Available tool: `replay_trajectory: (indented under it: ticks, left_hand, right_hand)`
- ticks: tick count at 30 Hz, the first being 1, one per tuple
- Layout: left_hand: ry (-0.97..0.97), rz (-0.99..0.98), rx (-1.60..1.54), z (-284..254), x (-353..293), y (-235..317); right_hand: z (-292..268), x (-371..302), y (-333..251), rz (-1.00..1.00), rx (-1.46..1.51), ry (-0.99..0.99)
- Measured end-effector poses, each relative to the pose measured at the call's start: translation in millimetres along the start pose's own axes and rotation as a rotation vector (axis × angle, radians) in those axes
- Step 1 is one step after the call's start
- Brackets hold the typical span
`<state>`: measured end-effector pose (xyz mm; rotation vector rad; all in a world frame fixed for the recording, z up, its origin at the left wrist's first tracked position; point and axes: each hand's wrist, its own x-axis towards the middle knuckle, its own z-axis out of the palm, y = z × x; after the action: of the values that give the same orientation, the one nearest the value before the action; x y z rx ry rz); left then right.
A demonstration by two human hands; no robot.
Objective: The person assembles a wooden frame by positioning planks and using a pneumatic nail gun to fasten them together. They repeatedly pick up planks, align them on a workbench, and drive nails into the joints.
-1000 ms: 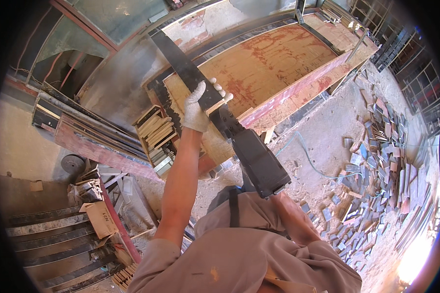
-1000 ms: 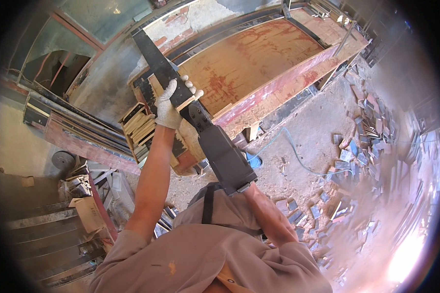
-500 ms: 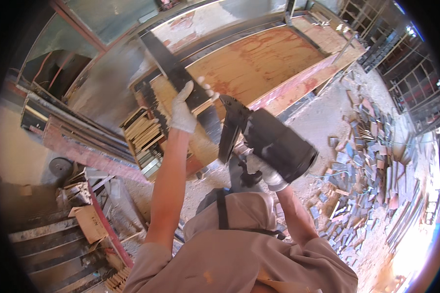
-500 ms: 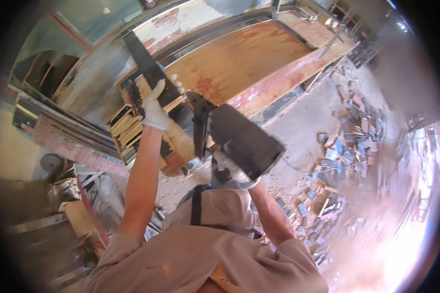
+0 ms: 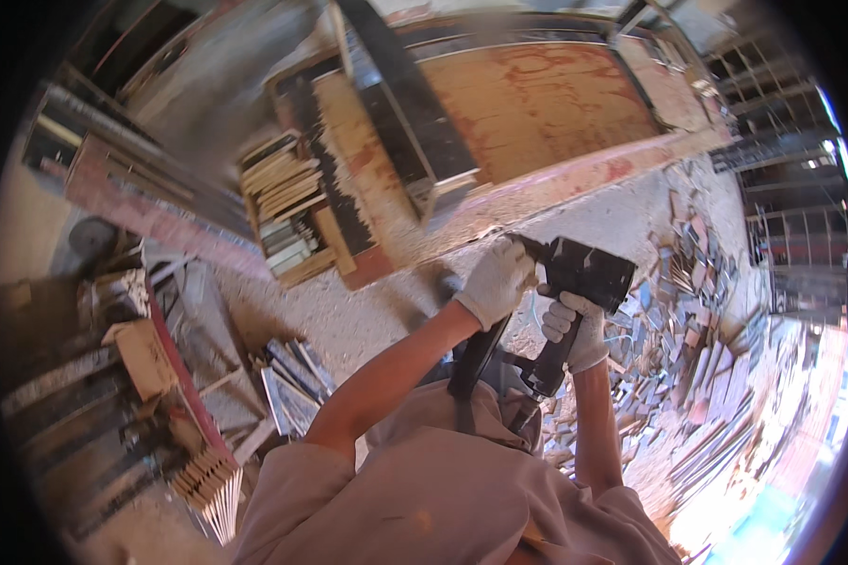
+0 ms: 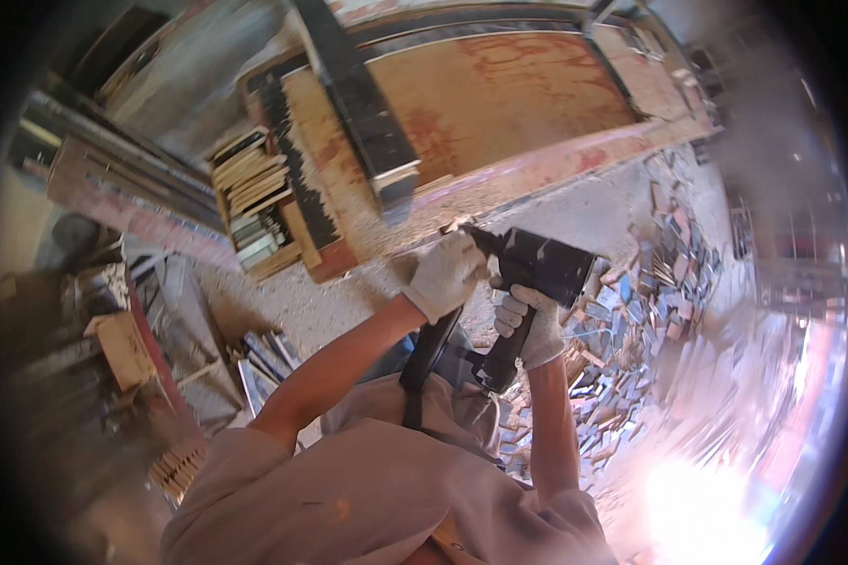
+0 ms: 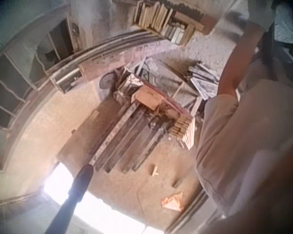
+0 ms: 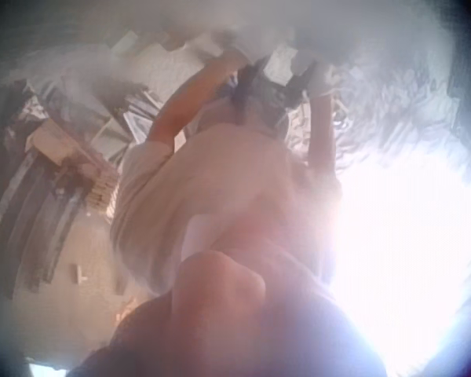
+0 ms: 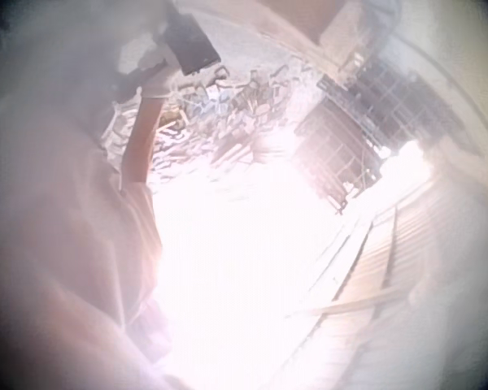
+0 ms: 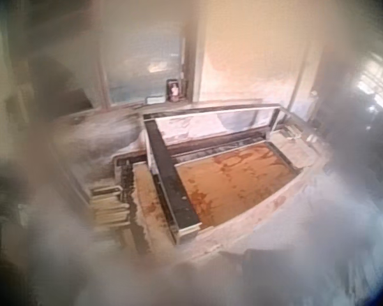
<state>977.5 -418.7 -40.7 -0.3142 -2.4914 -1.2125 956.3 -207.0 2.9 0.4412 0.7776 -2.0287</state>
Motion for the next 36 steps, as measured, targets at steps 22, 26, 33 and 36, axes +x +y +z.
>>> replay_trajectory:
  ticks: [22, 26, 33, 36]
  left_hand:
    - [-0.102, -1.325, -0.249, -221, -202, -2]
    - [0.15, -0.865, 0.537, -225, -260, -174]
    - [-0.112, -0.742, 0.745, -238, -235, -295]
    - [-0.048, -0.669, 0.675, -239, -249, -310]
  right_hand:
    - [39, 306, 214, 0.955, 0.18, 0.141]
    - [33, 323, 202, 0.869, -0.104, 0.029]
    - [51, 293, 200, 0.576, -0.644, 0.252]
    - [63, 284, 195, 0.522, -0.637, 0.295]
